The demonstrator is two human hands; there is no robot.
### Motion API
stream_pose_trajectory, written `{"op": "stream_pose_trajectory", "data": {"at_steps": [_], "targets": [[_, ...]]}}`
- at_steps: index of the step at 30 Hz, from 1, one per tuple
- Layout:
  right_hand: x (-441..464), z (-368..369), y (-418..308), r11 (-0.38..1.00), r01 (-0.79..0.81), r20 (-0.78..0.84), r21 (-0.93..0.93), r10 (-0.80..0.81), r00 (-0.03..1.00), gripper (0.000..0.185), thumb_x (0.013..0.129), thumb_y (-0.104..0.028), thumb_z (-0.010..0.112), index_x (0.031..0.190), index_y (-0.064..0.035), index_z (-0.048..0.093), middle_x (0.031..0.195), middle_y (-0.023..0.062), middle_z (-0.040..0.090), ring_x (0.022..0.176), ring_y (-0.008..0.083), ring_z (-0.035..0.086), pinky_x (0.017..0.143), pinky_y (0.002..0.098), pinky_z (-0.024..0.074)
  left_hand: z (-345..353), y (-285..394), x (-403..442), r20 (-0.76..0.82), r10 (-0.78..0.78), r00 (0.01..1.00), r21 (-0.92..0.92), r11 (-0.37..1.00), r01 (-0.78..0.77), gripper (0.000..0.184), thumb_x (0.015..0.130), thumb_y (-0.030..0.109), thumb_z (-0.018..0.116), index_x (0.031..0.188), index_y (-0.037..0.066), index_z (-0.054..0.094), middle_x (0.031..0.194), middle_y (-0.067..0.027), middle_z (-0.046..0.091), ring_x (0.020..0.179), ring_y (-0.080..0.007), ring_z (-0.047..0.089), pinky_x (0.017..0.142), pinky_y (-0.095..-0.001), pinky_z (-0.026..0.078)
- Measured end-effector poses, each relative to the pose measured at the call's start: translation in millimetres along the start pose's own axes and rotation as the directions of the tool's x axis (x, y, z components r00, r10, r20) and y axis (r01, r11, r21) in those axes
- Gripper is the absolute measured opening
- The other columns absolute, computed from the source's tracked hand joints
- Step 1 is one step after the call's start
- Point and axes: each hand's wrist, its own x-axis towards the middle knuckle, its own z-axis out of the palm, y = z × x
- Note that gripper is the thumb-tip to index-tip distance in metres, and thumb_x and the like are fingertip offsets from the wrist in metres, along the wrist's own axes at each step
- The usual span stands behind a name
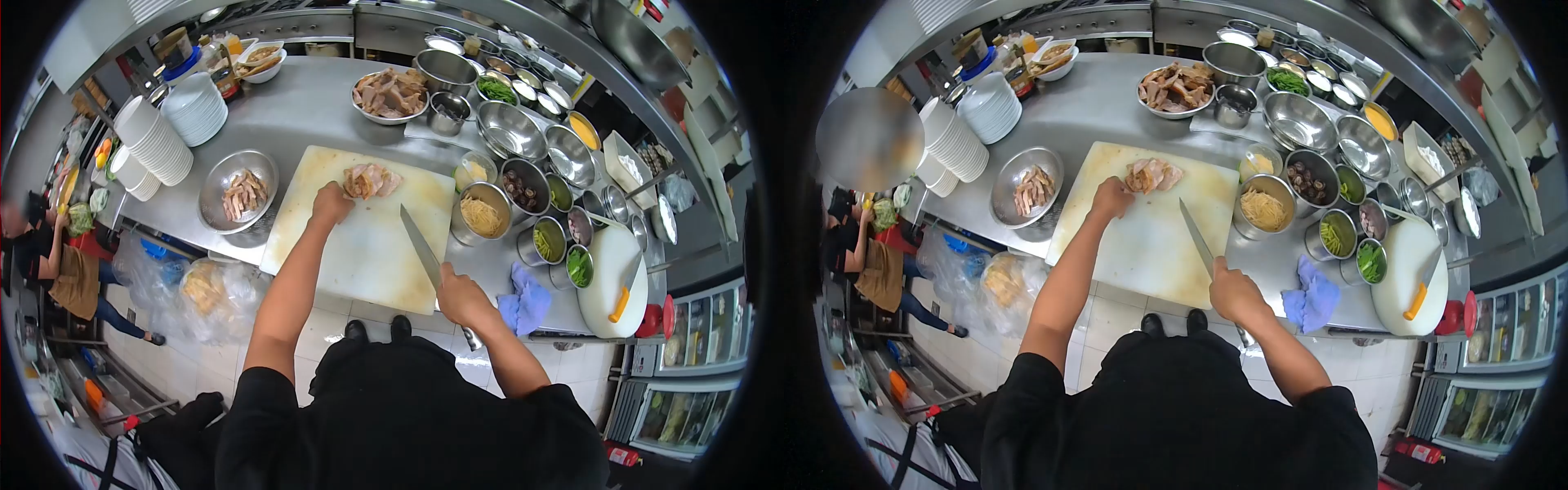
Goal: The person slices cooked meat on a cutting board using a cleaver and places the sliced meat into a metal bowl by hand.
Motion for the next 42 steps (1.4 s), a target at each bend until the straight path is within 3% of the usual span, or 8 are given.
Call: {"op": "stream_pose_trajectory", "data": {"at_steps": [5,7,10,15,17,19,21,42], "targets": [[1,1,3,1.000,0.005,0.059,-0.022,-0.004,0.998,0.034,0.091,-0.004,0.042,0.122,0.0090,0.041,0.105,0.0431,0.062,0.103,0.0553,0.063,0.095,0.0571,0.0480,-11,-23,-23,0.031,-0.015,0.999,-0.129,0.991,0.019,0.023,0.078,0.015,0.075,0.089,-0.004,0.068,0.086,-0.0160,0.073,0.073,-0.0235,0.071,0.069,-0.0336,0.055],[1,4,5,0.999,0.026,0.067,-0.030,-0.024,0.997,0.033,0.092,-0.005,0.043,0.122,0.0083,0.041,0.104,0.0432,0.062,0.102,0.0555,0.063,0.095,0.0573,0.0480,-15,-38,-44,0.092,0.040,0.995,-0.607,0.795,0.024,0.012,0.086,0.010,0.073,0.091,-0.001,0.069,0.084,-0.0075,0.072,0.070,-0.0140,0.066,0.065,-0.0273,0.052],[2,8,7,0.998,0.042,0.057,-0.039,-0.040,0.998,0.031,0.093,-0.006,0.044,0.120,0.0069,0.041,0.104,0.0431,0.062,0.102,0.0561,0.063,0.094,0.0579,0.0479,-27,-29,-89,0.154,-0.027,0.988,-0.847,0.511,0.146,0.009,0.090,0.007,0.072,0.087,-0.001,0.070,0.083,-0.0050,0.072,0.072,-0.0079,0.064,0.063,-0.0248,0.052],[11,10,19,0.993,0.106,-0.009,-0.050,-0.107,0.994,0.028,0.097,-0.011,0.043,0.120,0.0051,0.041,0.097,0.0419,0.063,0.095,0.0569,0.063,0.090,0.0600,0.0476,9,-42,-140,0.033,-0.021,0.999,-0.606,0.795,0.037,0.008,0.093,0.008,0.070,0.094,0.001,0.071,0.088,-0.0062,0.068,0.073,-0.0119,0.063,0.068,-0.0253,0.052],[11,6,16,0.972,0.233,-0.070,0.002,-0.232,0.970,0.028,0.102,-0.017,0.041,0.119,0.0050,0.041,0.089,0.0402,0.064,0.087,0.0569,0.063,0.085,0.0619,0.0466,19,-46,-156,-0.380,0.157,0.912,-0.206,0.946,-0.249,0.009,0.093,0.007,0.068,0.099,0.001,0.072,0.097,-0.0120,0.065,0.078,-0.0161,0.064,0.071,-0.0280,0.053],[9,3,4,0.960,0.279,-0.060,0.029,-0.277,0.959,0.026,0.103,-0.019,0.042,0.116,0.0026,0.041,0.085,0.0395,0.063,0.084,0.0578,0.061,0.081,0.0629,0.0453,10,-45,-163,-0.350,0.090,0.932,-0.335,0.917,-0.215,0.014,0.090,0.004,0.069,0.104,0.003,0.072,0.103,-0.0142,0.061,0.086,-0.0246,0.065,0.076,-0.0332,0.054],[7,3,-8,0.946,0.319,-0.049,0.052,-0.317,0.947,0.024,0.104,-0.022,0.043,0.112,0.0003,0.042,0.082,0.0387,0.062,0.080,0.0586,0.060,0.077,0.0638,0.0440,-1,-49,-168,-0.381,0.502,0.776,-0.001,0.839,-0.544,0.018,0.086,0.003,0.071,0.104,0.003,0.071,0.106,-0.0126,0.062,0.095,-0.0302,0.063,0.084,-0.0374,0.053],[26,15,-58,0.873,0.441,0.282,-0.207,-0.378,0.882,0.024,0.089,0.002,0.044,0.111,0.0114,0.042,0.088,0.0382,0.065,0.085,0.0537,0.066,0.080,0.0588,0.0504,16,-43,-160,-0.376,0.461,0.804,-0.118,0.837,-0.535,0.010,0.086,-0.002,0.065,0.096,0.001,0.067,0.096,-0.0146,0.062,0.093,-0.0345,0.062,0.081,-0.0405,0.052]]}}
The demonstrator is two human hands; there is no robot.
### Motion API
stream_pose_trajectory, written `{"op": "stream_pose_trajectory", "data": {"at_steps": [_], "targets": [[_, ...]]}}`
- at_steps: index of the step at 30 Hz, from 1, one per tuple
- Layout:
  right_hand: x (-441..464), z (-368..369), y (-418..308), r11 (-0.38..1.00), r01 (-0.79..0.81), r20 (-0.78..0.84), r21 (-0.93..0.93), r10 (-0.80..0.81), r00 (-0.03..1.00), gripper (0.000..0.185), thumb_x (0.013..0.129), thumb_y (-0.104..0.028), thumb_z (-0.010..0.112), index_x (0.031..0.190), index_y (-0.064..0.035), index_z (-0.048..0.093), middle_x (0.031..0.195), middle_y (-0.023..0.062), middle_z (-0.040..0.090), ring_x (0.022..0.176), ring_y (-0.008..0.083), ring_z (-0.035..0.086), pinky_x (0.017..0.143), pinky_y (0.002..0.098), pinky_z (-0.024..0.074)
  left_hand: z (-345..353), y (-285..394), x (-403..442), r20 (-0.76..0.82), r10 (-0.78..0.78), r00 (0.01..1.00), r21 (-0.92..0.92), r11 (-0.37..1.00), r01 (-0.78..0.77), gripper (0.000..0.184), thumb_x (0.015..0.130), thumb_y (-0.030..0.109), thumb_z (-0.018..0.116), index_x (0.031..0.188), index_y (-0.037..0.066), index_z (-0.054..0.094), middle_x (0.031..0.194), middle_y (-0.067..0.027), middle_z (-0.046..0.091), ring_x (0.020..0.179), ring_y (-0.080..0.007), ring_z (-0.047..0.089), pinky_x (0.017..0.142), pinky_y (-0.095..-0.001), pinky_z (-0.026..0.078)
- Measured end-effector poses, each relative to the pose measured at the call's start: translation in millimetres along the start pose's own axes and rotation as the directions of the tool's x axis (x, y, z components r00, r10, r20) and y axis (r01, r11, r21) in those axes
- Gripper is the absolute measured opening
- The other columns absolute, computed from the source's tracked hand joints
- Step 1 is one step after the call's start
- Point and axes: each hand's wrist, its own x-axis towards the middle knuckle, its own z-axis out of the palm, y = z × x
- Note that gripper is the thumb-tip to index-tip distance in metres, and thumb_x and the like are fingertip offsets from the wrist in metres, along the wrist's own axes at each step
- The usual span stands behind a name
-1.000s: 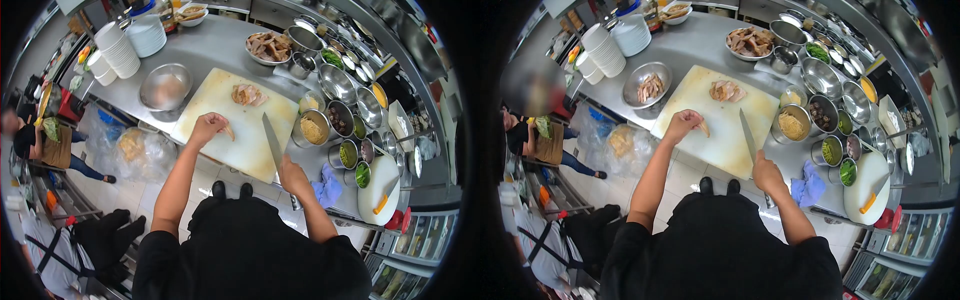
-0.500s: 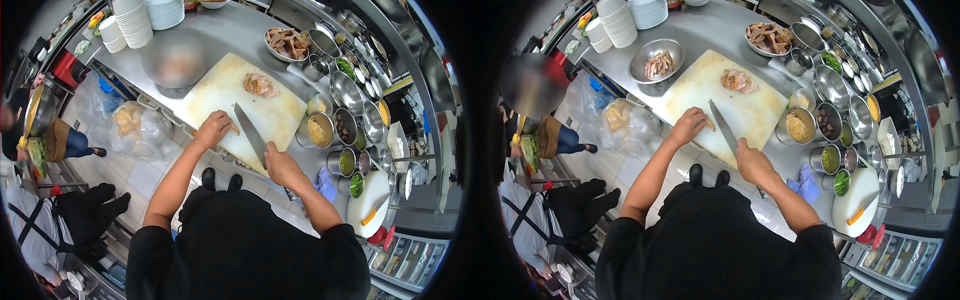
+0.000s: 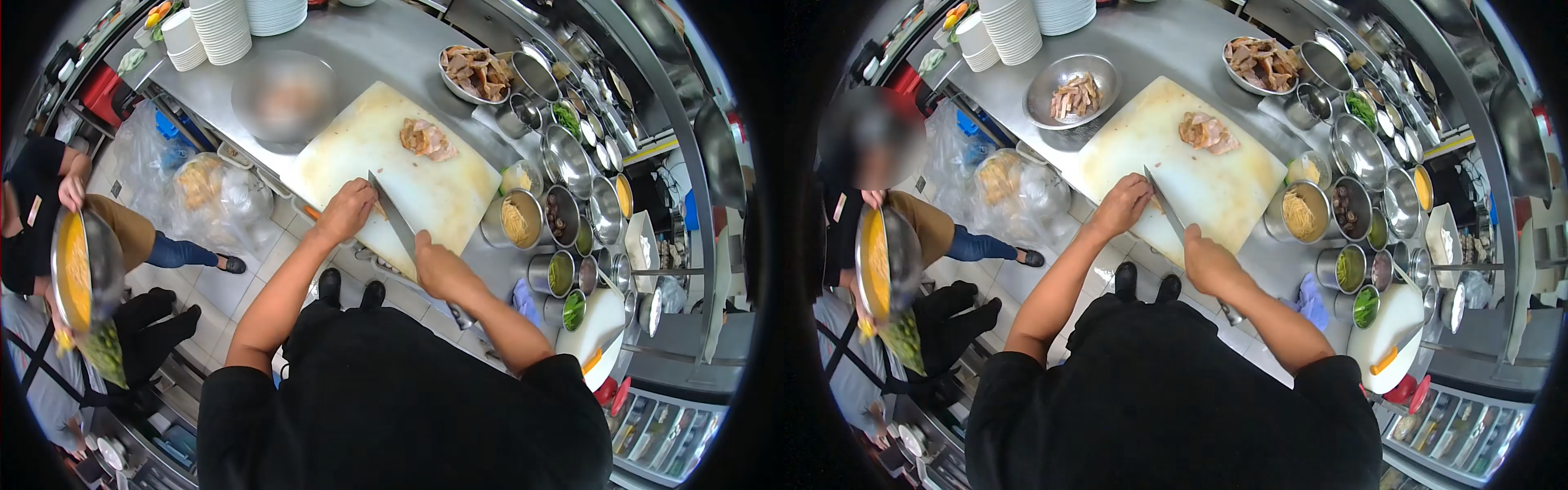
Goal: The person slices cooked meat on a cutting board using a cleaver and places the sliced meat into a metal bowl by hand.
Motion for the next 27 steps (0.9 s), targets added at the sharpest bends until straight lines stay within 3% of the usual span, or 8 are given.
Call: {"op": "stream_pose_trajectory", "data": {"at_steps": [6,12,18,22,23,25,26,27], "targets": [[-2,0,18,0.996,-0.048,-0.060,0.082,0.053,0.997,0.028,0.105,-0.021,0.039,0.111,0.0059,0.042,0.087,0.0385,0.065,0.085,0.0545,0.065,0.080,0.0602,0.0487,1,4,-15,-0.104,-0.207,0.973,-0.175,0.967,0.187,0.012,0.088,-0.001,0.066,0.100,0.001,0.065,0.098,-0.0140,0.061,0.089,-0.0330,0.063,0.078,-0.0370,0.052],[-15,-25,9,0.999,0.042,-0.016,-0.002,-0.042,0.999,0.022,0.100,-0.010,0.038,0.112,0.0075,0.043,0.089,0.0385,0.064,0.089,0.0532,0.065,0.081,0.0582,0.0485,0,4,-8,-0.113,-0.053,0.992,-0.009,0.999,0.052,0.009,0.087,-0.001,0.066,0.096,0.000,0.065,0.096,-0.0147,0.061,0.091,-0.0343,0.062,0.080,-0.0402,0.052],[0,-23,10,0.996,0.081,0.044,-0.026,-0.080,0.996,0.021,0.090,0.001,0.040,0.108,0.0107,0.042,0.086,0.0382,0.064,0.086,0.0528,0.066,0.080,0.0566,0.0505,3,2,-8,-0.084,-0.073,0.994,0.032,0.997,0.076,0.008,0.087,-0.001,0.065,0.095,0.000,0.065,0.094,-0.0154,0.062,0.092,-0.0349,0.062,0.081,-0.0403,0.052],[12,4,20,0.998,0.053,-0.029,0.023,-0.052,0.998,0.018,0.093,-0.004,0.043,0.107,0.0072,0.042,0.087,0.0390,0.064,0.084,0.0551,0.064,0.079,0.0584,0.0495,5,2,-11,-0.108,-0.071,0.992,0.063,0.995,0.078,0.010,0.088,-0.002,0.065,0.098,0.000,0.065,0.097,-0.0148,0.063,0.090,-0.0333,0.064,0.079,-0.0392,0.053],[17,12,34,0.998,0.055,-0.030,0.025,-0.054,0.998,0.018,0.093,-0.004,0.043,0.107,0.0072,0.042,0.087,0.0390,0.064,0.084,0.0551,0.064,0.079,0.0584,0.0495,5,4,-14,-0.107,-0.161,0.981,0.030,0.986,0.165,0.011,0.089,-0.001,0.065,0.100,-0.001,0.064,0.097,-0.0151,0.063,0.089,-0.0325,0.065,0.079,-0.0387,0.053],[24,19,64,0.975,0.182,-0.224,0.128,-0.151,0.963,0.018,0.101,-0.016,0.046,0.109,0.0001,0.044,0.080,0.0302,0.066,0.066,0.0432,0.067,0.062,0.0531,0.0519,6,10,-16,-0.104,-0.245,0.964,0.002,0.969,0.247,0.013,0.089,-0.001,0.065,0.102,-0.002,0.063,0.098,-0.0153,0.062,0.088,-0.0316,0.065,0.079,-0.0381,0.054],[19,18,76,0.974,0.185,-0.227,0.127,-0.153,0.962,0.018,0.101,-0.016,0.046,0.109,0.0001,0.044,0.080,0.0302,0.066,0.066,0.0432,0.067,0.062,0.0531,0.0519,8,16,-16,-0.147,-0.353,0.924,-0.104,0.935,0.340,0.018,0.089,-0.001,0.064,0.107,-0.003,0.060,0.102,-0.0181,0.061,0.092,-0.0335,0.063,0.084,-0.0389,0.052],[12,16,85,0.901,0.098,-0.145,0.422,-0.040,0.989,0.022,0.103,-0.021,0.047,0.115,-0.0028,0.045,0.074,0.0221,0.062,0.057,0.0330,0.062,0.052,0.0465,0.0496,11,21,-17,-0.180,-0.460,0.870,-0.214,0.881,0.422,0.024,0.089,0.000,0.063,0.112,-0.004,0.057,0.107,-0.0209,0.059,0.096,-0.0353,0.061,0.089,-0.0398,0.051]]}}
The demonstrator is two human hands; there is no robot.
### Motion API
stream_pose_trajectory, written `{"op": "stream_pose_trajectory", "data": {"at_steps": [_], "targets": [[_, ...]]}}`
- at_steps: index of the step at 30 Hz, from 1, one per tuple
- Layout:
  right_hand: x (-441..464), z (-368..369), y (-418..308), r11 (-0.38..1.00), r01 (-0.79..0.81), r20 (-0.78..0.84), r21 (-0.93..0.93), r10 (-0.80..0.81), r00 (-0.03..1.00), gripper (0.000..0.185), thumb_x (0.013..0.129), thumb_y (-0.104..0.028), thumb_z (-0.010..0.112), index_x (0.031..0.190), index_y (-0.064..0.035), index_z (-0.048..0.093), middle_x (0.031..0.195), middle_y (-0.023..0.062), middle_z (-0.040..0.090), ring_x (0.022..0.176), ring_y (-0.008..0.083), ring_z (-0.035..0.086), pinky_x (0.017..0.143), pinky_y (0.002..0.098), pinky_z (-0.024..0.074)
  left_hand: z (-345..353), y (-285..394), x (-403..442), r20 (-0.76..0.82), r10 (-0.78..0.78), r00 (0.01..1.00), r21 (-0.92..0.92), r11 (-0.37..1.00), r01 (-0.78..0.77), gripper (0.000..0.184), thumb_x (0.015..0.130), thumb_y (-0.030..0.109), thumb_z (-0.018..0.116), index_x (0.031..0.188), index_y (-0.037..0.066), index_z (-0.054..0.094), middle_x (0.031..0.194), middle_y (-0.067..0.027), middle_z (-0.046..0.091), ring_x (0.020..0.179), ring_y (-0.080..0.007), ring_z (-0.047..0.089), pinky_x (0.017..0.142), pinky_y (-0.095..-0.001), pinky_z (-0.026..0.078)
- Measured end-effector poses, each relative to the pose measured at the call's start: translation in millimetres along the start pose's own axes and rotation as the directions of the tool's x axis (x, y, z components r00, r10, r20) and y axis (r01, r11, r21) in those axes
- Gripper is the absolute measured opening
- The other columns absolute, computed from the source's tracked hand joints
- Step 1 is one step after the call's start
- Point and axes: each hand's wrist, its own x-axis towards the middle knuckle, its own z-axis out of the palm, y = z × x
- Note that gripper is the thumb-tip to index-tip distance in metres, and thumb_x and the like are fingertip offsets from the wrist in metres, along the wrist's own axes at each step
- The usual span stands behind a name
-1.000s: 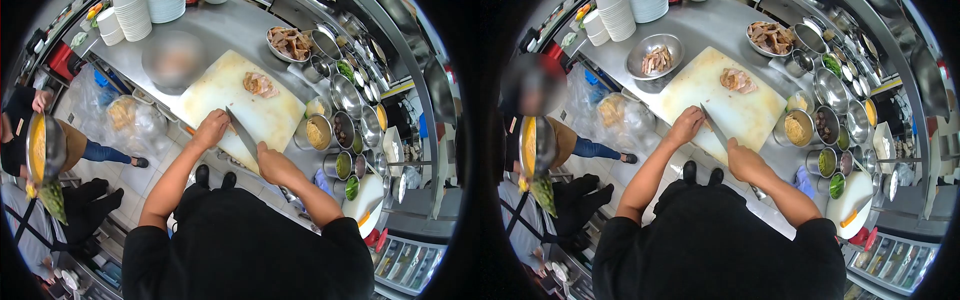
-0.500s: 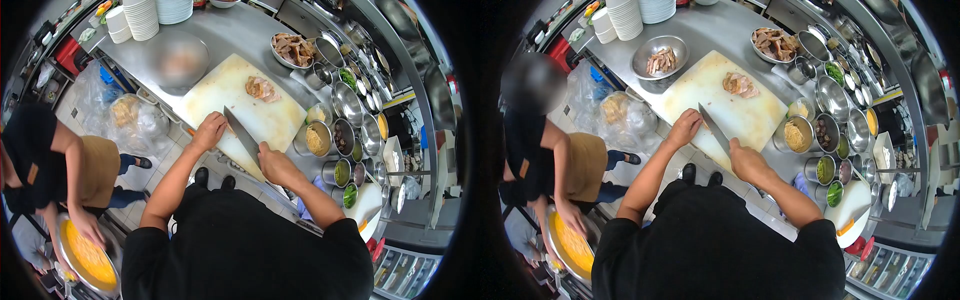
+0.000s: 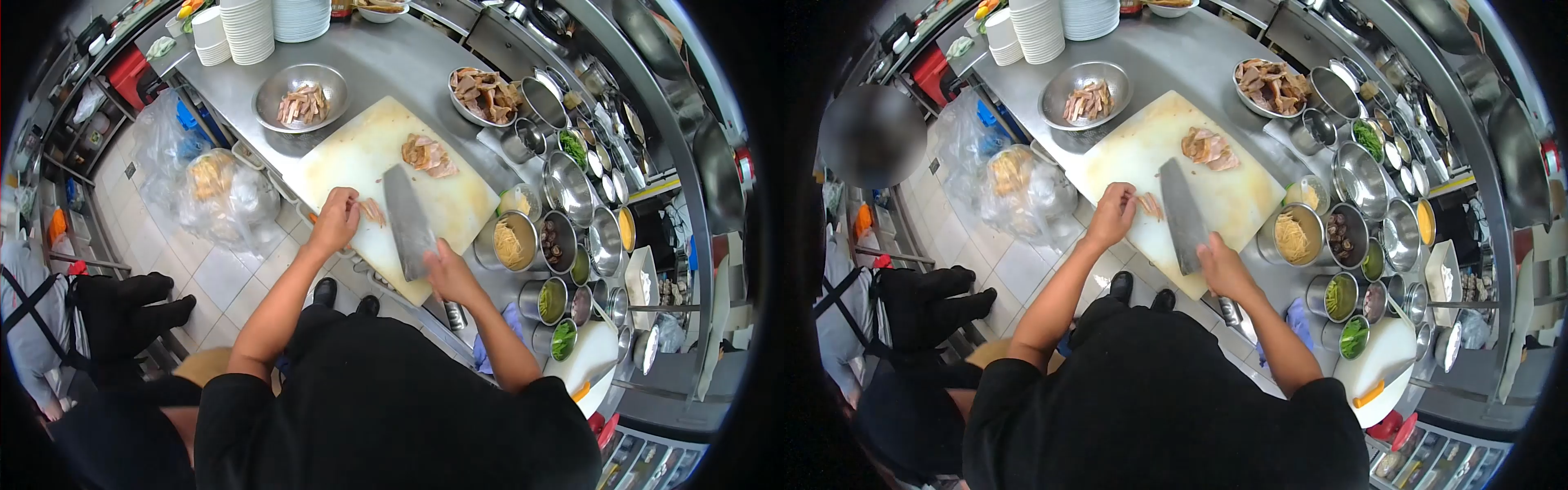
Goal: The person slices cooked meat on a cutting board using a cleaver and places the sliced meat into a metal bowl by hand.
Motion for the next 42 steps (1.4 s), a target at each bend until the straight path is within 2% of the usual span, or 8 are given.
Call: {"op": "stream_pose_trajectory", "data": {"at_steps": [4,11,16,24,28,31,36,42], "targets": [[-19,-17,31,0.778,-0.226,0.175,0.586,0.151,0.973,0.033,0.106,-0.026,0.047,0.132,-0.0067,0.045,0.066,0.0024,0.047,0.043,0.0088,0.044,0.036,0.0277,0.0408,21,2,-11,-0.036,0.116,0.993,0.092,0.989,-0.112,0.043,0.092,0.004,0.062,0.130,-0.007,0.047,0.129,-0.0274,0.051,0.118,-0.0400,0.054,0.103,-0.0431,0.045],[1,5,40,0.787,-0.231,0.325,0.572,0.041,0.945,0.040,0.106,-0.024,0.047,0.141,-0.0081,0.039,0.065,0.0029,0.046,0.043,0.0108,0.043,0.038,0.0290,0.0413,75,15,-11,-0.019,0.138,0.990,0.325,0.937,-0.125,0.055,0.095,0.000,0.050,0.144,-0.017,0.029,0.155,-0.0400,0.020,0.146,-0.0590,0.015,0.121,-0.0561,0.020],[33,17,2,0.788,-0.134,0.283,0.600,-0.053,0.958,0.035,0.105,-0.026,0.047,0.130,-0.0026,0.040,0.063,0.0047,0.048,0.042,0.0126,0.047,0.039,0.0312,0.0419,55,9,8,0.038,0.088,0.995,0.301,0.949,-0.096,0.057,0.087,-0.012,0.044,0.142,-0.020,0.032,0.154,-0.0409,0.023,0.145,-0.0597,0.017,0.123,-0.0542,0.016],[100,-15,-114,0.790,0.166,0.005,0.590,-0.210,0.978,0.021,0.102,-0.021,0.046,0.099,-0.0009,0.043,0.063,0.0096,0.054,0.044,0.0182,0.054,0.043,0.0377,0.0444,-69,-17,191,0.000,0.528,0.849,0.577,0.693,-0.431,0.064,0.079,-0.010,0.044,0.143,-0.011,0.045,0.153,-0.0307,0.038,0.146,-0.0467,0.031,0.123,-0.0467,0.020],[81,-26,-125,0.856,0.172,-0.118,0.487,-0.131,0.984,0.024,0.102,-0.024,0.046,0.098,0.0002,0.043,0.065,0.0130,0.057,0.044,0.0217,0.057,0.045,0.0391,0.0454,-124,-26,259,0.148,0.229,0.962,0.726,0.636,-0.263,0.057,0.083,0.003,0.059,0.140,0.000,0.053,0.152,-0.0205,0.046,0.142,-0.0434,0.039,0.112,-0.0728,0.021],[50,-25,-112,0.890,0.106,-0.242,0.443,0.005,0.970,0.025,0.103,-0.024,0.047,0.100,0.0009,0.044,0.069,0.0188,0.061,0.048,0.0287,0.060,0.049,0.0434,0.0473,-110,1,257,0.177,0.397,0.901,0.581,0.697,-0.421,0.028,0.093,0.004,0.058,0.117,-0.004,0.069,0.131,-0.0232,0.063,0.119,-0.0419,0.061,0.104,-0.0432,0.047],[-2,1,-63,0.970,-0.028,-0.614,0.241,0.175,0.770,0.023,0.101,-0.022,0.050,0.104,0.0005,0.045,0.071,0.0233,0.064,0.063,0.0427,0.064,0.062,0.0526,0.0498,-28,2,270,0.429,0.323,0.844,0.202,0.876,-0.438,0.027,0.097,0.010,0.059,0.118,-0.006,0.068,0.105,-0.0224,0.069,0.088,-0.0304,0.068,0.082,-0.0381,0.054],[-23,14,-59,0.876,-0.406,-0.527,0.261,0.482,0.700,0.031,0.094,-0.007,0.047,0.120,0.0088,0.045,0.090,0.0340,0.068,0.087,0.0498,0.067,0.079,0.0553,0.0528,81,4,284,0.711,0.290,0.640,0.197,0.792,-0.578,0.038,0.093,0.022,0.066,0.119,-0.006,0.067,0.102,-0.0206,0.068,0.083,-0.0296,0.065,0.079,-0.0394,0.053]]}}
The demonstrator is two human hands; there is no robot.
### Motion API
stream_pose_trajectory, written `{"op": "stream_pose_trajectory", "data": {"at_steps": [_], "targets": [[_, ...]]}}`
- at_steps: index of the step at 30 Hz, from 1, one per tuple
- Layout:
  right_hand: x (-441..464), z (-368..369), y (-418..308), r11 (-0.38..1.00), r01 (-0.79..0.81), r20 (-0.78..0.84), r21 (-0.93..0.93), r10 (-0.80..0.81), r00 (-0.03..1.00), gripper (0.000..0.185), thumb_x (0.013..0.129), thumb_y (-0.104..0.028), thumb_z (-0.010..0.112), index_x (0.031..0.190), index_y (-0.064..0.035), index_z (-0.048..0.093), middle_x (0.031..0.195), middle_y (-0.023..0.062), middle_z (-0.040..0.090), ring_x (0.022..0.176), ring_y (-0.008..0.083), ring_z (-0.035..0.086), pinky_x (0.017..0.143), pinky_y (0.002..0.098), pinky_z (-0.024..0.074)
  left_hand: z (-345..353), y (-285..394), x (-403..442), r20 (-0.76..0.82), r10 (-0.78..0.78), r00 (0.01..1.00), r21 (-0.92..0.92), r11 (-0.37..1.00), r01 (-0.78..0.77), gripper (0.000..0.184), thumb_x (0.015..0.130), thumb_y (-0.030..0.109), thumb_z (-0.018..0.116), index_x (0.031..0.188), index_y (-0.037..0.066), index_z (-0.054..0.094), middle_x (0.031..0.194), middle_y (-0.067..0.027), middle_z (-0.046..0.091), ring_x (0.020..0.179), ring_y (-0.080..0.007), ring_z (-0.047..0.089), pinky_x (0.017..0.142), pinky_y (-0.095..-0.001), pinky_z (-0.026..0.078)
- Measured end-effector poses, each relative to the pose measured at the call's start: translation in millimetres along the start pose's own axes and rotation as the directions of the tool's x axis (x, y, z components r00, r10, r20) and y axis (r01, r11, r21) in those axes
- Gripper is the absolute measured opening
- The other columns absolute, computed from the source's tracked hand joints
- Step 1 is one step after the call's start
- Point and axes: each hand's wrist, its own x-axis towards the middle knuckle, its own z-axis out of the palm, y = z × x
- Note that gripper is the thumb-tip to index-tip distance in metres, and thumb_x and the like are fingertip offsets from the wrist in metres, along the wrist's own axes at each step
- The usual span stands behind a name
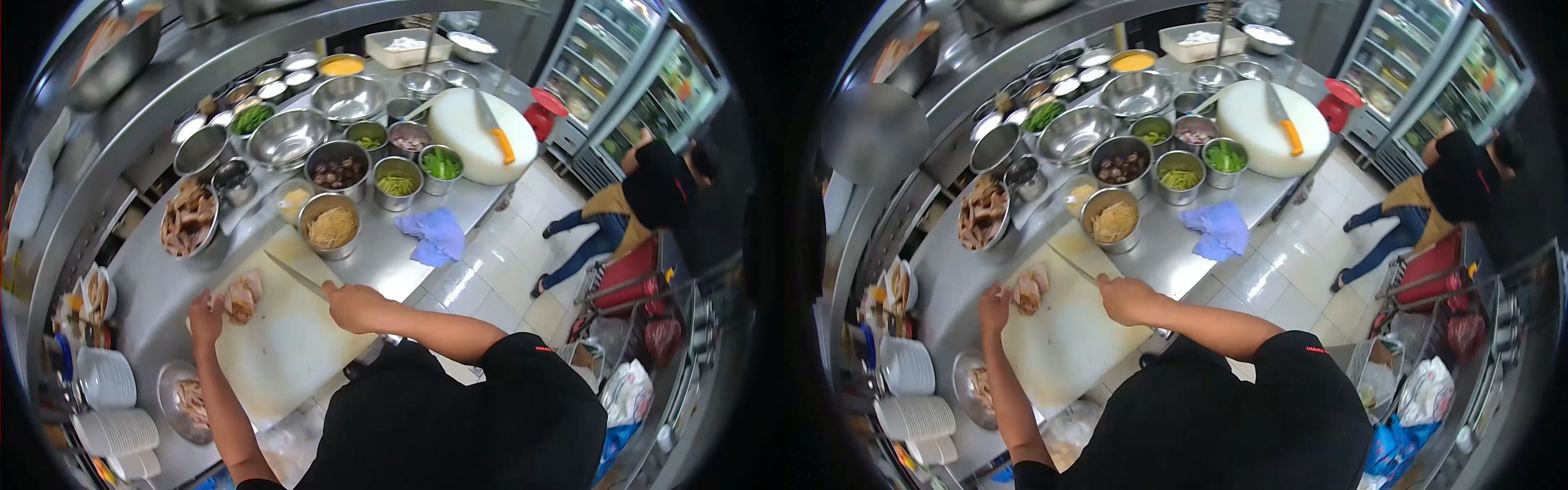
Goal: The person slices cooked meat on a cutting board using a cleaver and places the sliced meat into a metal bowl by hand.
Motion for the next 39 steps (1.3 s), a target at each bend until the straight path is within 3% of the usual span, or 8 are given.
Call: {"op": "stream_pose_trajectory", "data": {"at_steps": [2,4,8,15,17,28,36,39], "targets": [[2,10,12,0.999,-0.037,0.029,-0.010,0.037,0.999,0.034,0.091,-0.004,0.047,0.122,0.0099,0.044,0.093,0.0344,0.068,0.089,0.0494,0.068,0.080,0.0547,0.0533,9,2,18,0.028,0.113,0.993,0.132,0.984,-0.116,0.041,0.089,0.024,0.069,0.116,-0.007,0.067,0.098,-0.0211,0.070,0.078,-0.0325,0.066,0.076,-0.0406,0.053],[1,12,14,0.998,-0.057,0.073,-0.021,0.058,0.996,0.038,0.089,-0.001,0.047,0.124,0.0109,0.044,0.096,0.0348,0.068,0.092,0.0491,0.069,0.081,0.0542,0.0538,2,29,25,0.381,-0.053,0.923,0.306,0.949,-0.071,0.034,0.085,0.020,0.070,0.103,-0.010,0.070,0.085,-0.0217,0.070,0.073,-0.0350,0.067,0.071,-0.0409,0.053],[-8,6,13,0.996,-0.082,0.085,0.046,0.078,0.993,0.037,0.086,0.003,0.049,0.122,0.0116,0.045,0.097,0.0352,0.068,0.094,0.0486,0.069,0.082,0.0532,0.0539,13,31,15,0.032,0.099,0.995,0.148,0.984,-0.102,0.020,0.078,0.010,0.073,0.082,-0.009,0.069,0.066,-0.0181,0.067,0.062,-0.0306,0.065,0.063,-0.0406,0.051],[5,10,38,0.994,-0.039,0.091,0.106,0.030,0.995,0.039,0.085,0.004,0.050,0.123,0.0124,0.045,0.099,0.0349,0.068,0.091,0.0500,0.068,0.082,0.0536,0.0536,-11,55,-2,0.165,-0.125,0.978,-0.029,0.991,0.131,0.022,0.082,0.006,0.071,0.099,-0.009,0.071,0.071,-0.0077,0.066,0.063,-0.0109,0.060,0.061,-0.0284,0.049],[9,10,45,0.993,-0.020,0.108,0.117,0.008,0.994,0.040,0.086,0.004,0.050,0.124,0.0122,0.045,0.101,0.0348,0.068,0.093,0.0503,0.068,0.083,0.0536,0.0535,-20,66,-25,0.091,-0.116,0.989,-0.346,0.928,0.141,0.020,0.089,0.004,0.067,0.105,-0.008,0.071,0.075,-0.0016,0.066,0.065,-0.0061,0.055,0.060,-0.0234,0.044],[23,-25,69,0.974,0.127,0.313,0.189,-0.182,0.932,0.040,0.089,0.001,0.045,0.128,0.0103,0.040,0.107,0.0364,0.065,0.102,0.0499,0.066,0.086,0.0541,0.0527,37,126,-179,0.013,-0.530,0.848,-0.822,0.478,0.311,0.037,0.087,-0.007,0.067,0.120,0.002,0.052,0.086,-0.0073,0.070,0.076,-0.0132,0.066,0.072,-0.0250,0.055],[36,-22,72,0.959,0.282,0.347,0.011,-0.268,0.899,0.038,0.090,-0.002,0.046,0.127,0.0065,0.043,0.102,0.0338,0.068,0.095,0.0474,0.069,0.083,0.0537,0.0541,91,123,-235,-0.335,-0.469,0.817,-0.126,0.882,0.455,0.051,0.080,0.006,0.081,0.125,0.000,0.058,0.118,-0.0156,0.059,0.101,-0.0231,0.062,0.077,-0.0329,0.055],[46,8,85,0.938,0.346,0.284,0.011,-0.335,0.898,0.032,0.092,-0.007,0.047,0.122,0.0058,0.046,0.097,0.0339,0.068,0.093,0.0491,0.068,0.083,0.0548,0.0535,78,137,-242,-0.246,-0.366,0.897,-0.113,0.930,0.349,0.065,0.072,0.009,0.086,0.131,0.002,0.059,0.124,-0.0149,0.058,0.111,-0.0309,0.058,0.085,-0.0383,0.054]]}}
